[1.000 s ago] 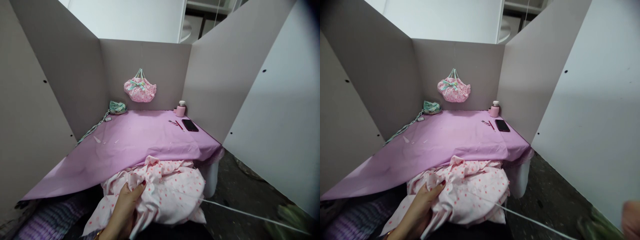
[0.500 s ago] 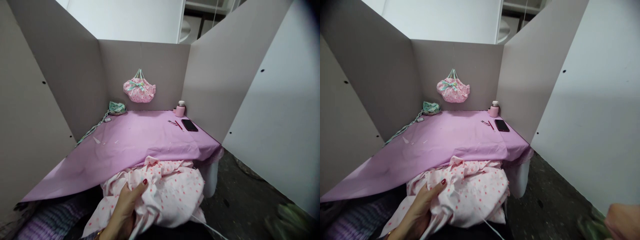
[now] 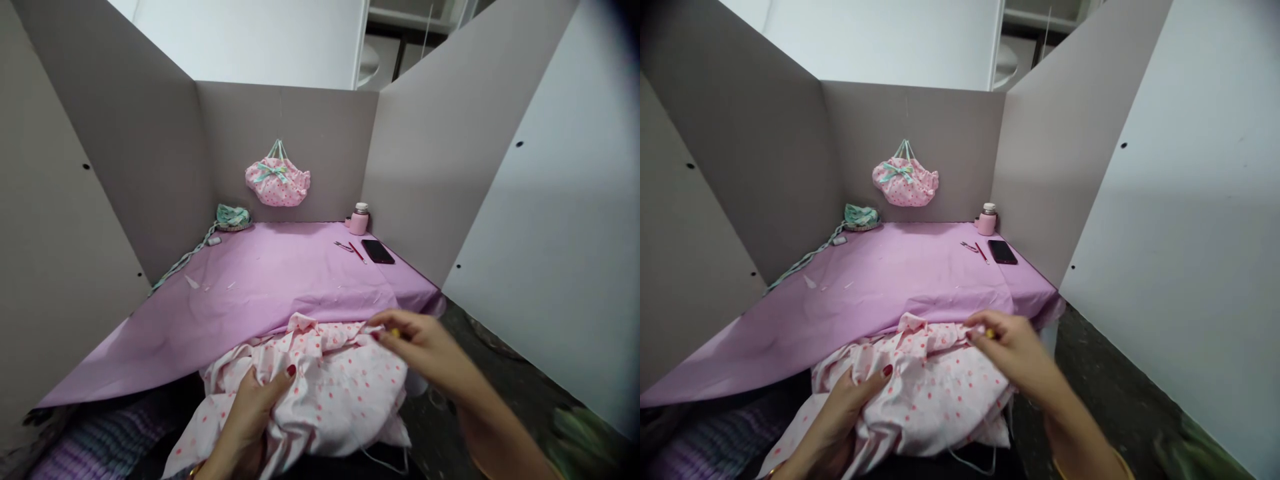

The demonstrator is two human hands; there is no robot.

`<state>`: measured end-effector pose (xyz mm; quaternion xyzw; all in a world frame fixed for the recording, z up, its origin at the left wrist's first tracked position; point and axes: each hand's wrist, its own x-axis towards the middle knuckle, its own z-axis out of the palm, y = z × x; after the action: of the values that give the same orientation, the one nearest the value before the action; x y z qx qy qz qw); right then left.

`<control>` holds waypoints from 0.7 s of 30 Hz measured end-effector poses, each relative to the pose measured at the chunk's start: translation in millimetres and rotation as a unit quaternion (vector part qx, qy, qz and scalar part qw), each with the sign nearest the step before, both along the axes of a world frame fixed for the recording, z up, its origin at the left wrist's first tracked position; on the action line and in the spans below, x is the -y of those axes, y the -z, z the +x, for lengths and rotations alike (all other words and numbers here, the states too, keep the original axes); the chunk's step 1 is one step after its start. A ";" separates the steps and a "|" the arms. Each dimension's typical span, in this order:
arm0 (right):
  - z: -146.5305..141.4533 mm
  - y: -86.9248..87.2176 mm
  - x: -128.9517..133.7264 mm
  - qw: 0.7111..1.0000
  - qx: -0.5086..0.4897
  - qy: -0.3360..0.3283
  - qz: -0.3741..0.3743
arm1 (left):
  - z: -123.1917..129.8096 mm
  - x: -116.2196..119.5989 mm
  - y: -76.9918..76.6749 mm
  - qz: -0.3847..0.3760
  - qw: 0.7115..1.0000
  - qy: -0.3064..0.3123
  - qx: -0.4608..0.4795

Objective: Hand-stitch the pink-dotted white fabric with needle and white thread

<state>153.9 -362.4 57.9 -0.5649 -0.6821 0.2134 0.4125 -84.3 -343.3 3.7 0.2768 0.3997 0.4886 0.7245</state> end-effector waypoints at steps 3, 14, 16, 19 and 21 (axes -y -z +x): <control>-27.8 24.6 -24.9 0.996 0.015 -0.069 -0.046 | -1.9 0.8 0.7 0.003 1.000 0.003 -0.003; 59.6 76.3 -35.6 0.980 -0.066 0.181 -0.051 | -7.8 -2.7 2.4 -0.012 0.997 0.007 -0.072; 72.9 89.1 -26.8 0.973 -0.091 0.204 -0.066 | -7.5 -3.1 2.1 -0.013 0.996 0.011 -0.083; 75.7 103.7 -17.5 0.966 -0.139 0.196 -0.097 | -5.4 -1.7 -0.5 -0.015 0.995 0.017 -0.092; 70.8 108.9 -15.8 0.962 -0.169 0.186 -0.110 | -2.7 0.1 -2.6 -0.012 0.995 0.011 -0.096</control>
<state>224.7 -346.6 -51.0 -0.6794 -0.4579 0.2985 0.4896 -86.9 -343.4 6.3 0.3177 0.4704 0.4469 0.6915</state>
